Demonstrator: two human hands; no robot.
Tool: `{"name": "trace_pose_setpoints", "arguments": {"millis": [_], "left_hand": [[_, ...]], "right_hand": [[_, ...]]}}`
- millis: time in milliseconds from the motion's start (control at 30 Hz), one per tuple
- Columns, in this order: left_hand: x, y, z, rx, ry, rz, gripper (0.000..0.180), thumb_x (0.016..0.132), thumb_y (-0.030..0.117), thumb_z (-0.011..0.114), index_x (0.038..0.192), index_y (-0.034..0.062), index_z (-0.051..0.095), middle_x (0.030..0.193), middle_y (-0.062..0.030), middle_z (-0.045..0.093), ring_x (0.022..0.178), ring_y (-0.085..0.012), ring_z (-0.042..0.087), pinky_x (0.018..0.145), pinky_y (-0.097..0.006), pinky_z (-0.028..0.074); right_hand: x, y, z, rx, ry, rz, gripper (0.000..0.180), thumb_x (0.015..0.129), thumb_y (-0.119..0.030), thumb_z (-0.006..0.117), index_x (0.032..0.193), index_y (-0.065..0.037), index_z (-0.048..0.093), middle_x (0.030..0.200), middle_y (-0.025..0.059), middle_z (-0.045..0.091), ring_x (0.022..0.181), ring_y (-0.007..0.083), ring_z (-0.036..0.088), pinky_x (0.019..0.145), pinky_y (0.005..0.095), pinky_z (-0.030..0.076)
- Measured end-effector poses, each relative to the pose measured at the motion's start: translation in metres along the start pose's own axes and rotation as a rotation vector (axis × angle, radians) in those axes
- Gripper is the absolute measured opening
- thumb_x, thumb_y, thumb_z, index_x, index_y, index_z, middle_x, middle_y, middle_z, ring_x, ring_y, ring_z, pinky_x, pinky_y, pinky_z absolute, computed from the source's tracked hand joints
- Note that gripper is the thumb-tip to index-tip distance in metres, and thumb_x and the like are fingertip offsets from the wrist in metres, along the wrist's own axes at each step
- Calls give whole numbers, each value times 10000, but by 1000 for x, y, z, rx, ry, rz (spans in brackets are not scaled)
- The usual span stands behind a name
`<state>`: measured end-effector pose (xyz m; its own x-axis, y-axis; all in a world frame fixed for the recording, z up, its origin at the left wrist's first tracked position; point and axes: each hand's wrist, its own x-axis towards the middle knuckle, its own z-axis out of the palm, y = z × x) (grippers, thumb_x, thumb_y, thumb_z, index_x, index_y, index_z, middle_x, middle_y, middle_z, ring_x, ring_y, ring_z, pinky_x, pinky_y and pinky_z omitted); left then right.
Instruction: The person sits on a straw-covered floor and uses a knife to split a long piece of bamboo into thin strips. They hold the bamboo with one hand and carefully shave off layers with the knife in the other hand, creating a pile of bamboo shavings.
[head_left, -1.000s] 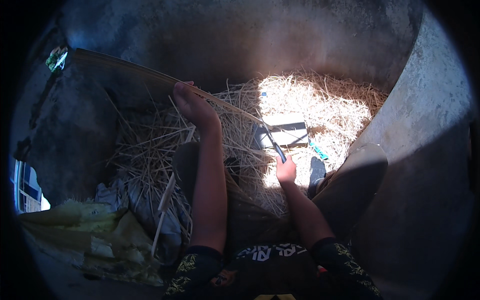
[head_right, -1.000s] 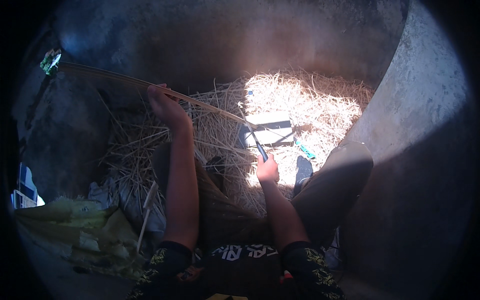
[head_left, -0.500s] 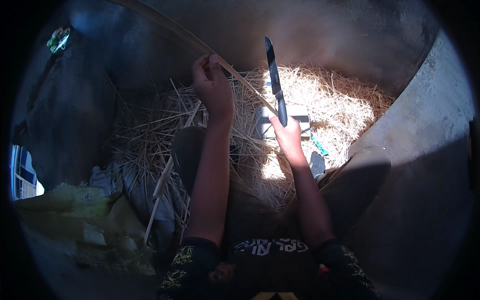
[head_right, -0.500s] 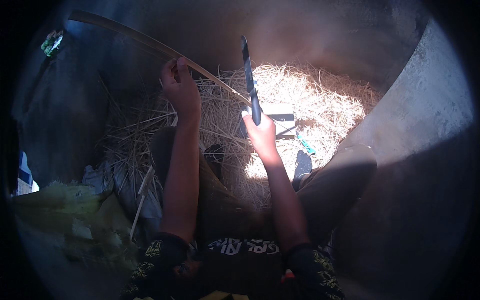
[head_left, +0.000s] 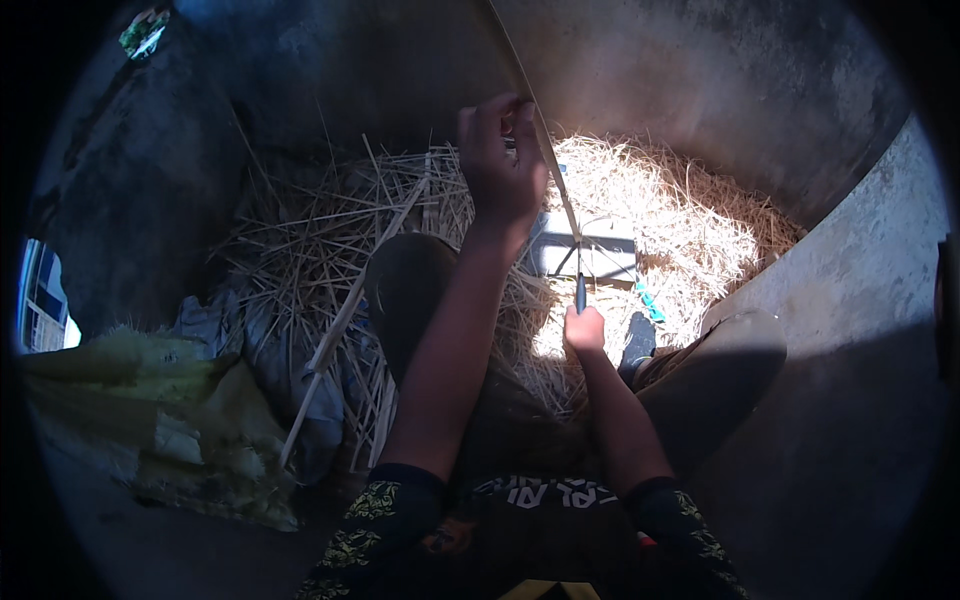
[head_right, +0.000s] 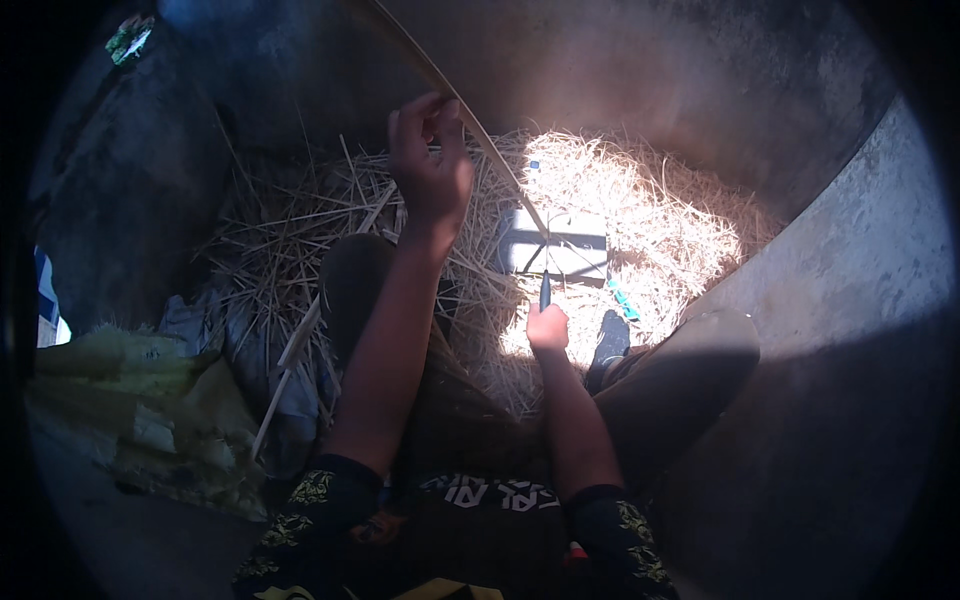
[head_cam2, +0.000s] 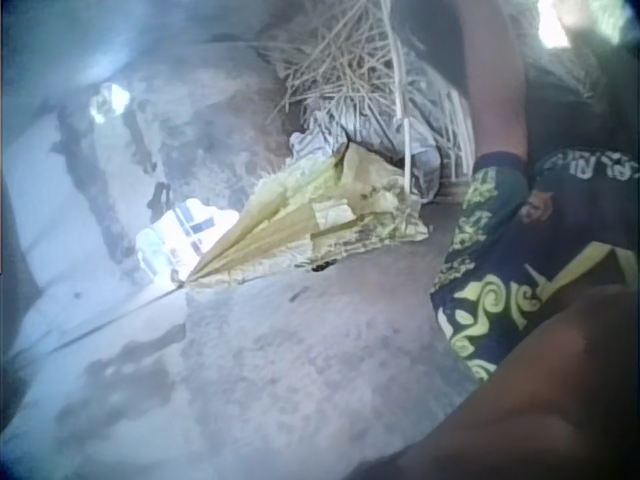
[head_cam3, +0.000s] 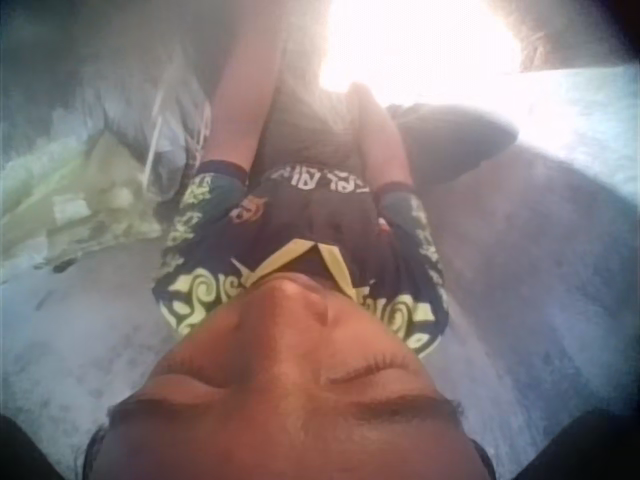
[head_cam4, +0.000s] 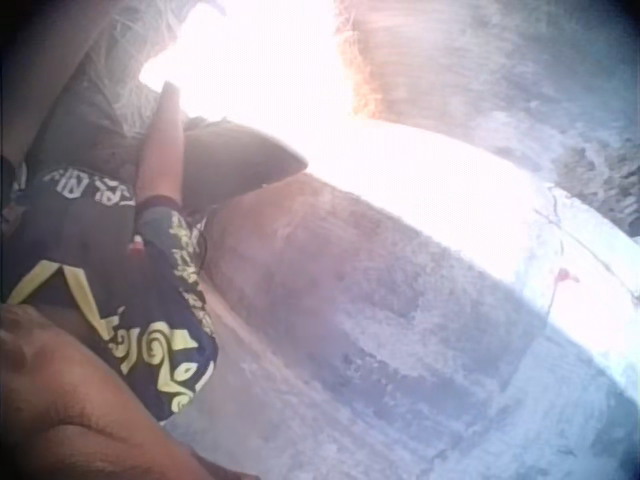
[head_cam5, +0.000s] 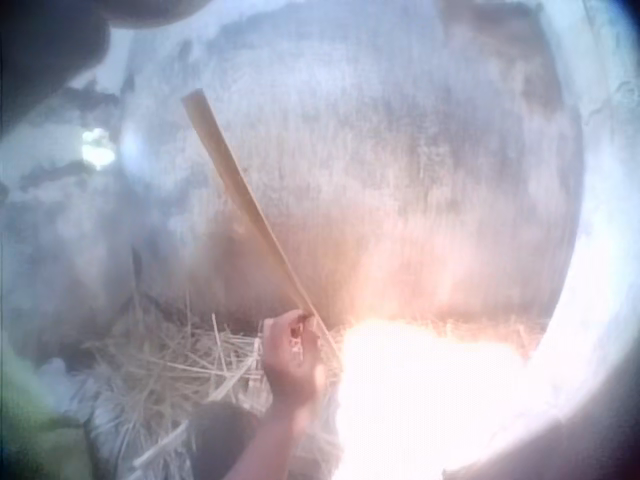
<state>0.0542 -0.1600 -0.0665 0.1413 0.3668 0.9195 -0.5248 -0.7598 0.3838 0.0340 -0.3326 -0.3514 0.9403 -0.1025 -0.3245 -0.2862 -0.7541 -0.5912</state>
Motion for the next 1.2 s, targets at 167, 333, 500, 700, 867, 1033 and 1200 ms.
{"name": "trace_pose_setpoints", "arguments": {"millis": [167,333,500,700,867,1033,1200], "left_hand": [[1,0,-6,20,15,-15,105,926,99,654,1005,33,636,868,-83,582,725,-180,569,663,-309,469],[3,21,-6,-2,-53,123,92,926,91,648,998,35,642,854,-84,589,717,-186,562,663,-305,472],[4,10,-6,-9,-150,131,101,966,89,581,990,40,667,877,-87,636,777,-212,590,692,-319,484],[14,-3,-13,25,-253,92,176,1009,134,522,993,66,683,908,-87,656,872,-250,619,757,-360,486],[17,-9,-14,10,-217,-20,188,1014,142,520,1005,67,692,937,-81,654,892,-219,618,755,-337,482],[17,-9,-14,18,-202,-68,197,1016,153,524,1031,58,696,947,-80,650,897,-195,618,755,-321,477],[17,-13,-17,-13,-198,-96,228,1029,170,506,1033,34,688,969,-78,667,920,-188,631,794,-312,482]], "right_hand": [[11,3,17,156,204,-97,513,928,-391,592,1101,90,547,876,286,665,849,405,672,755,470,514],[62,52,60,609,229,-120,317,914,-264,679,952,12,528,654,89,569,466,192,534,411,354,424],[54,40,59,911,20,14,284,921,-172,682,772,-99,452,559,-14,454,375,90,382,332,284,301],[27,10,14,1242,-393,174,323,964,-323,626,792,-89,484,537,-40,407,398,90,356,375,268,276],[33,2,-9,1608,-686,272,365,990,-423,550,830,-99,499,523,-35,374,416,109,352,423,283,292],[18,-46,-47,1220,-57,-130,347,1000,-346,558,764,-103,485,553,-10,460,399,97,388,384,253,308],[-50,-119,-147,1148,337,-596,242,1027,-272,541,930,-51,514,627,-5,519,468,39,440,430,204,354]]}}
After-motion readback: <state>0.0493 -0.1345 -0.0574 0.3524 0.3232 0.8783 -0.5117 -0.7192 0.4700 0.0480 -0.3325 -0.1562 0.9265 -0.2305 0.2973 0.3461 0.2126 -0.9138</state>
